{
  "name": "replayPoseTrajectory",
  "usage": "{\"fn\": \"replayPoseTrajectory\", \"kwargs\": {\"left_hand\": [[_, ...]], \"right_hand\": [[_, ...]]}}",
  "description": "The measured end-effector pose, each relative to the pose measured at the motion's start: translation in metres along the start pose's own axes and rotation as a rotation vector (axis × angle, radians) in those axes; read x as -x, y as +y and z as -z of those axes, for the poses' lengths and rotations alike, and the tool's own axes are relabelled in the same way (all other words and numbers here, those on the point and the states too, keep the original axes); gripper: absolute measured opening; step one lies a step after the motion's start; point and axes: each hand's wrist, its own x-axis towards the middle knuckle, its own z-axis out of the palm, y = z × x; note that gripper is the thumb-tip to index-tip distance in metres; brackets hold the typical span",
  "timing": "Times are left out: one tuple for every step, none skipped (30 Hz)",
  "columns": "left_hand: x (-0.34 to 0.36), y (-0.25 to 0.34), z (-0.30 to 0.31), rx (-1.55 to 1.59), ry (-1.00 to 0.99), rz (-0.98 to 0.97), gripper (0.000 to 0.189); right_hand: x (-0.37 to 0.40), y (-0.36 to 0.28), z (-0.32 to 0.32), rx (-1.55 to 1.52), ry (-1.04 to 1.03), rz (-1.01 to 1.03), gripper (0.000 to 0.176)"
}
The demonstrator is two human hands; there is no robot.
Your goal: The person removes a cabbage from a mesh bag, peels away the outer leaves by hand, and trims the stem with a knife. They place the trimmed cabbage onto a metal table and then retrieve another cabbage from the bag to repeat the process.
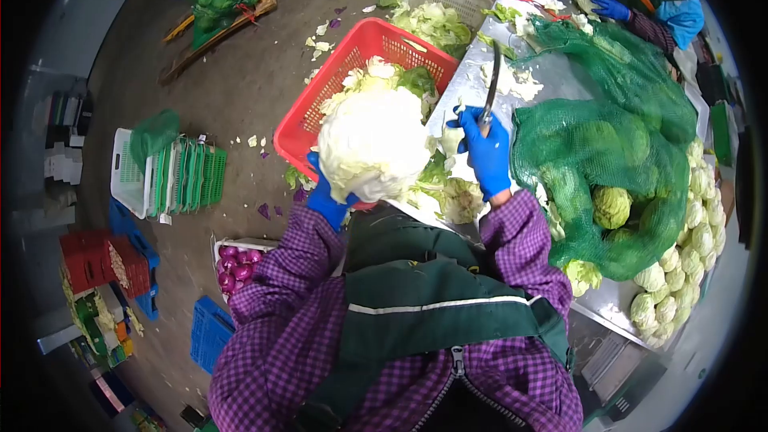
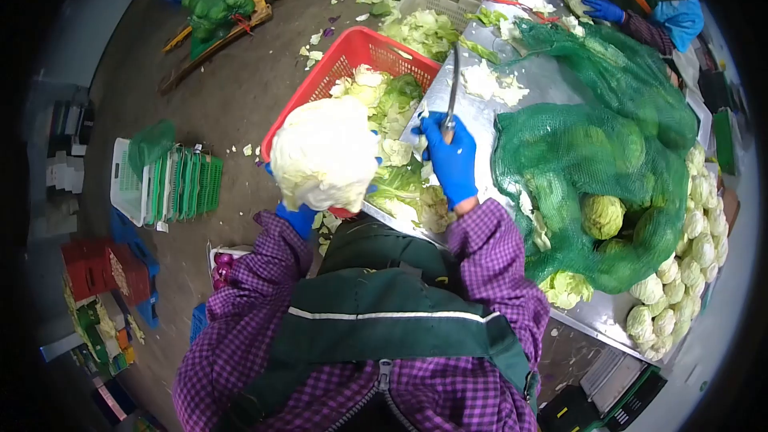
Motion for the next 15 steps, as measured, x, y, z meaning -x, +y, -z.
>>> {"fn": "replayPoseTrajectory", "kwargs": {"left_hand": [[-0.002, 0.003, 0.006, -0.046, -0.005, -0.012, 0.086], [-0.003, 0.003, 0.011, -0.096, 0.051, -0.006, 0.085], [-0.006, -0.001, 0.013, -0.102, 0.114, 0.006, 0.085], [-0.011, -0.012, 0.018, -0.014, 0.116, -0.005, 0.085], [-0.023, -0.032, 0.04, 0.427, -0.272, -0.079, 0.063], [-0.029, -0.032, 0.028, 0.423, -0.281, -0.075, 0.063], [-0.027, -0.032, 0.008, 0.376, -0.084, -0.079, 0.074], [-0.026, -0.031, -0.007, 0.325, 0.111, -0.084, 0.086], [-0.027, -0.031, -0.013, 0.363, 0.066, -0.084, 0.085], [-0.028, -0.031, -0.015, 0.363, 0.065, -0.081, 0.085], [-0.028, -0.032, -0.017, 0.335, 0.072, -0.095, 0.084], [-0.029, -0.032, -0.018, 0.306, 0.078, -0.111, 0.083], [-0.029, -0.033, -0.018, 0.305, 0.076, -0.111, 0.083], [-0.028, -0.035, -0.018, 0.283, 0.082, -0.123, 0.082], [-0.027, -0.036, -0.017, 0.26, 0.09, -0.133, 0.081]], "right_hand": [[0.01, -0.002, -0.002, 0.015, -0.034, 0.011, 0.023], [0.021, -0.004, -0.008, 0.026, -0.061, 0.022, 0.026], [0.029, 0.001, -0.016, 0.038, -0.06, 0.098, 0.031], [0.035, 0.003, -0.017, 0.289, -0.034, 0.204, 0.039], [0.043, -0.003, -0.019, 0.375, -0.023, 0.25, 0.045], [0.051, -0.007, -0.02, 0.463, -0.01, 0.294, 0.051], [0.055, -0.006, -0.02, 0.503, -0.027, 0.416, 0.067], [0.058, -0.009, -0.019, 0.504, -0.022, 0.411, 0.067], [0.059, -0.015, -0.019, 0.596, -0.042, 0.424, 0.07], [0.06, -0.018, -0.019, 0.687, -0.063, 0.436, 0.073], [0.058, -0.015, -0.017, 0.763, -0.099, 0.418, 0.082], [0.056, -0.013, -0.018, 0.763, -0.098, 0.419, 0.082], [0.053, -0.011, -0.018, 0.811, -0.097, 0.43, 0.08], [0.052, -0.01, -0.019, 0.858, -0.098, 0.439, 0.079], [0.049, -0.008, -0.019, 0.858, -0.099, 0.437, 0.079]]}}
